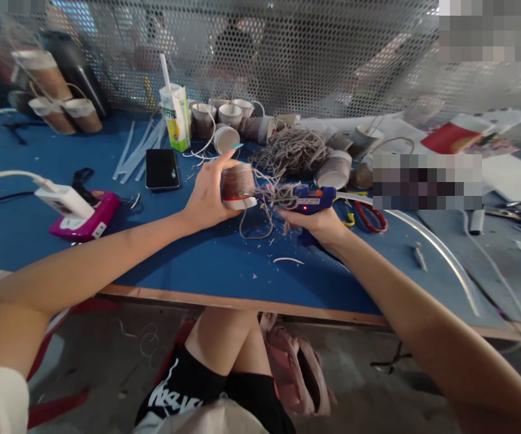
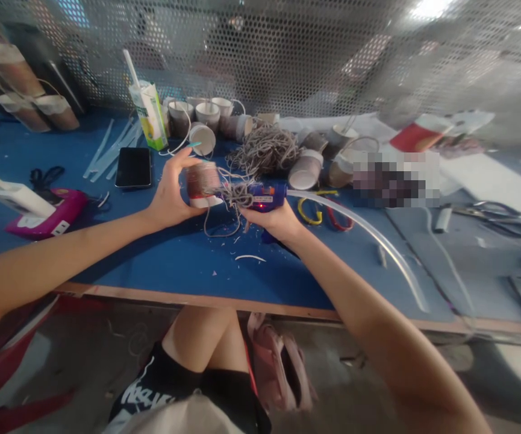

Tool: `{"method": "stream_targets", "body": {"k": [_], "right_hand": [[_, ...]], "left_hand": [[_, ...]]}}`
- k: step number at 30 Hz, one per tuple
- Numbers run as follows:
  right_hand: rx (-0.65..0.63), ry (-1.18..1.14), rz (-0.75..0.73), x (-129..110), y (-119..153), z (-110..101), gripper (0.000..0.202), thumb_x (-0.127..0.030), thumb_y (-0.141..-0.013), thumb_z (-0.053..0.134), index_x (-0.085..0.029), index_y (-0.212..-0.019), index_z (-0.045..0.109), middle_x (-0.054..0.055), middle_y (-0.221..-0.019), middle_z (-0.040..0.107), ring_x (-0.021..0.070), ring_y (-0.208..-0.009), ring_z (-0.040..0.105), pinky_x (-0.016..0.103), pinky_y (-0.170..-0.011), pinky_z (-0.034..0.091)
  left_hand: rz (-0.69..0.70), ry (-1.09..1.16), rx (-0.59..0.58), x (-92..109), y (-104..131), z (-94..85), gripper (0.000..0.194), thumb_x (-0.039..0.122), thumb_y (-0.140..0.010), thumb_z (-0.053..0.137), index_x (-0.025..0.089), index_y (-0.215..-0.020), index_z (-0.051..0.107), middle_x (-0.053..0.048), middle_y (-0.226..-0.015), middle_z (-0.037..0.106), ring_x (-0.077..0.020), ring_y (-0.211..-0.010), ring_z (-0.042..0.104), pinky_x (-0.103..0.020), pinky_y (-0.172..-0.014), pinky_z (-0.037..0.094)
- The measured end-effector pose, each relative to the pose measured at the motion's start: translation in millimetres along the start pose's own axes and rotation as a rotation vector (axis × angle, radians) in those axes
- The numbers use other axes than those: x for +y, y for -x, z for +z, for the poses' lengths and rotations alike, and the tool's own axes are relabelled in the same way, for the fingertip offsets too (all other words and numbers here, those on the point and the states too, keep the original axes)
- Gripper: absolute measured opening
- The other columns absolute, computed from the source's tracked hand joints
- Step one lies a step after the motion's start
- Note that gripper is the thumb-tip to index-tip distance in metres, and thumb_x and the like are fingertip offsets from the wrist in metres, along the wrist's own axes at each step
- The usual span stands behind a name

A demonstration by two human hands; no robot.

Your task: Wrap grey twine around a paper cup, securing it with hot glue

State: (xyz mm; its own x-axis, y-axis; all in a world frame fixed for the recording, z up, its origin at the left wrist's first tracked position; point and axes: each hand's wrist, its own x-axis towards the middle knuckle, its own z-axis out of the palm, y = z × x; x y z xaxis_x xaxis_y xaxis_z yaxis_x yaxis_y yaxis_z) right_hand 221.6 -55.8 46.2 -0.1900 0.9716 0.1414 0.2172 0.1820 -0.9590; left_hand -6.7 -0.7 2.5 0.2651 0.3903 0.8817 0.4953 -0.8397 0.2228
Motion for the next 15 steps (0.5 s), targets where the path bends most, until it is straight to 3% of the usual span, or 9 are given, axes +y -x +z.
{"method": "stream_targets", "body": {"k": [9, 15], "right_hand": [[0.039, 0.047, 0.008, 1.6, 0.6, -1.6, 0.021, -0.033, -0.06, 0.079, -0.02, -0.069, 0.064, -0.002, -0.059, 0.059, 0.013, -0.051, 0.052, 0.031, -0.052, 0.051], [0.103, 0.063, -0.023, 3.8, -0.8, -3.3, 0.027, -0.035, -0.056, 0.08, -0.02, -0.07, 0.063, 0.0, -0.068, 0.063, 0.0148, -0.062, 0.056, 0.031, -0.061, 0.051]], "left_hand": [[-0.124, 0.054, -0.053, 2.8, -0.2, -1.3, 0.094, 0.067, -0.071, 0.067, 0.025, -0.143, 0.023, -0.011, -0.124, 0.059, -0.0283, -0.118, 0.057, -0.049, -0.106, 0.042], [-0.177, 0.053, -0.075, 3.9, -0.9, -4.2, 0.095, 0.064, -0.07, 0.07, 0.028, -0.142, 0.02, -0.011, -0.125, 0.058, -0.0283, -0.119, 0.056, -0.051, -0.108, 0.041]]}}
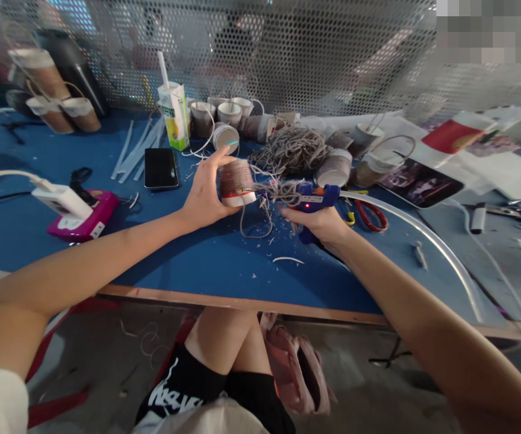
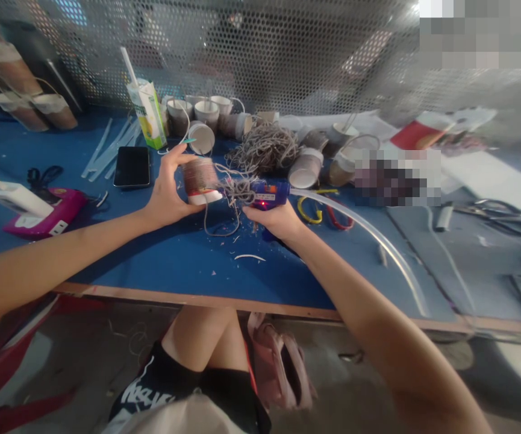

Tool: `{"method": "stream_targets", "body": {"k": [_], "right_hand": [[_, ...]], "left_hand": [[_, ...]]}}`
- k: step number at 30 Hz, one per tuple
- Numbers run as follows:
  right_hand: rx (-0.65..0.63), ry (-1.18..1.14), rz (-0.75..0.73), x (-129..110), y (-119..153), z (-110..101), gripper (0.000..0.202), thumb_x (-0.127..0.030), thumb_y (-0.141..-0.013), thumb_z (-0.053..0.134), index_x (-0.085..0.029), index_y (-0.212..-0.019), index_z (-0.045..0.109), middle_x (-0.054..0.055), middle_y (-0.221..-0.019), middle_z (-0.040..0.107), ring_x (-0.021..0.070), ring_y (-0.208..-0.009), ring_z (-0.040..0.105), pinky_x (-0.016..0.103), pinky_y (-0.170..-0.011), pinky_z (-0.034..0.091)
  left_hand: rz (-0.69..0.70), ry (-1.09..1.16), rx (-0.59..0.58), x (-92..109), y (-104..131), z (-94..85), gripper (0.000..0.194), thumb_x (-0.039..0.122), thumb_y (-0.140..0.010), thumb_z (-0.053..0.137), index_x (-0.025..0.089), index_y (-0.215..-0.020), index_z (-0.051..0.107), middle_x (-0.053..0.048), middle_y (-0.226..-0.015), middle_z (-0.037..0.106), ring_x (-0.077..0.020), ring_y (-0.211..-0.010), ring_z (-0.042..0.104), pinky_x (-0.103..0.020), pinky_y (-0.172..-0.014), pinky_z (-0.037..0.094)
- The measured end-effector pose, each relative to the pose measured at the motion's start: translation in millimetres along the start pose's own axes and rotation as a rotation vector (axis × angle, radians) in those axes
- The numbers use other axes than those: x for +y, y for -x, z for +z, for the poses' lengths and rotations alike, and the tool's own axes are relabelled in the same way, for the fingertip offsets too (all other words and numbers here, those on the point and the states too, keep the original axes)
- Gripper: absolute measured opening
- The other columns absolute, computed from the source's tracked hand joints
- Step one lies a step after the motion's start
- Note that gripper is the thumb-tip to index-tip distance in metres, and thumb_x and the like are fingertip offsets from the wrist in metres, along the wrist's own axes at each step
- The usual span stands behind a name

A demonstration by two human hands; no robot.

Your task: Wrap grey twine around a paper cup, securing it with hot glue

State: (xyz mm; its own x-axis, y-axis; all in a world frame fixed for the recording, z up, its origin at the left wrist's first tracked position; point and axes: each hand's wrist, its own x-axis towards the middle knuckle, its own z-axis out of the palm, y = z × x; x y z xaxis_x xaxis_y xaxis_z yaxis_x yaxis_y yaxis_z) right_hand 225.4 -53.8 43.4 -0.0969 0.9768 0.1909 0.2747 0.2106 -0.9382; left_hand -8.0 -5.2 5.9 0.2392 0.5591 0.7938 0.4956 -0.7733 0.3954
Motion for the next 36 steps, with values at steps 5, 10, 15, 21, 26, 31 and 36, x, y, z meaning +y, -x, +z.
{"method": "stream_targets", "body": {"k": [5, 10, 15, 21, 26, 31, 36], "right_hand": [[0.017, 0.023, 0.041, -3.7, 0.2, 0.2, 0.027, -0.034, -0.056, 0.077, -0.021, -0.057, 0.052, -0.003, -0.051, 0.051, 0.0103, -0.047, 0.045, 0.027, -0.045, 0.042], [-0.002, 0.012, 0.051, -5.9, -0.4, -0.1, 0.029, -0.032, -0.057, 0.075, -0.021, -0.051, 0.049, -0.004, -0.044, 0.047, 0.0081, -0.039, 0.041, 0.025, -0.038, 0.037], [0.048, 0.071, 0.071, -1.5, -4.2, -0.7, 0.031, -0.034, -0.058, 0.075, -0.021, -0.051, 0.047, -0.004, -0.043, 0.046, 0.0086, -0.039, 0.042, 0.025, -0.038, 0.038], [0.104, 0.665, 0.09, -16.2, 0.9, -10.6, 0.024, -0.032, -0.068, 0.065, -0.021, -0.054, 0.049, 0.001, -0.054, 0.054, 0.0152, -0.054, 0.052, 0.03, -0.053, 0.042], [0.177, 1.345, 0.177, -30.5, 22.4, -25.0, 0.028, -0.044, -0.081, 0.058, -0.017, -0.078, 0.061, 0.014, -0.083, 0.069, 0.03, -0.083, 0.065, 0.035, -0.065, 0.045], [0.085, 1.585, 0.25, -21.9, 34.4, -19.7, 0.047, -0.04, -0.085, 0.059, 0.002, -0.106, 0.059, 0.029, -0.1, 0.065, 0.0384, -0.099, 0.062, 0.04, -0.072, 0.049], [-0.035, 1.551, 0.187, -24.0, 22.4, -21.2, 0.055, -0.033, -0.074, 0.073, 0.005, -0.11, 0.056, 0.032, -0.108, 0.061, 0.0409, -0.105, 0.059, 0.043, -0.079, 0.049]], "left_hand": [[0.022, 0.009, 0.033, -1.6, -0.6, -1.0, 0.092, 0.063, -0.07, 0.071, 0.028, -0.14, 0.023, -0.011, -0.126, 0.056, -0.0286, -0.12, 0.055, -0.051, -0.109, 0.041], [-0.001, 0.0, 0.029, 0.5, -0.5, -3.7, 0.091, 0.067, -0.072, 0.067, 0.029, -0.14, 0.021, -0.012, -0.129, 0.054, -0.0284, -0.123, 0.052, -0.051, -0.11, 0.04], [0.023, 0.035, 0.052, 0.9, 1.1, -6.3, 0.09, 0.064, -0.072, 0.069, 0.029, -0.14, 0.021, -0.011, -0.129, 0.053, -0.0287, -0.124, 0.052, -0.052, -0.11, 0.041], [0.145, 0.044, 0.137, -10.9, 1.0, -1.7, 0.095, 0.061, -0.066, 0.076, 0.03, -0.14, 0.025, -0.01, -0.126, 0.053, -0.0285, -0.118, 0.055, -0.049, -0.101, 0.049], [0.137, 0.074, 0.177, -17.4, 0.9, 1.0, 0.094, 0.063, -0.068, 0.073, 0.028, -0.141, 0.024, -0.01, -0.127, 0.052, -0.027, -0.118, 0.055, -0.048, -0.101, 0.049], [0.111, 0.149, 0.271, -19.7, -0.7, -1.8, 0.093, 0.066, -0.07, 0.07, 0.029, -0.141, 0.022, -0.009, -0.124, 0.048, -0.0254, -0.114, 0.055, -0.047, -0.095, 0.052], [0.07, 0.147, 0.234, -24.5, 0.1, 0.2, 0.097, 0.069, -0.068, 0.071, 0.03, -0.14, 0.02, -0.009, -0.127, 0.047, -0.0268, -0.117, 0.053, -0.05, -0.101, 0.048]]}}
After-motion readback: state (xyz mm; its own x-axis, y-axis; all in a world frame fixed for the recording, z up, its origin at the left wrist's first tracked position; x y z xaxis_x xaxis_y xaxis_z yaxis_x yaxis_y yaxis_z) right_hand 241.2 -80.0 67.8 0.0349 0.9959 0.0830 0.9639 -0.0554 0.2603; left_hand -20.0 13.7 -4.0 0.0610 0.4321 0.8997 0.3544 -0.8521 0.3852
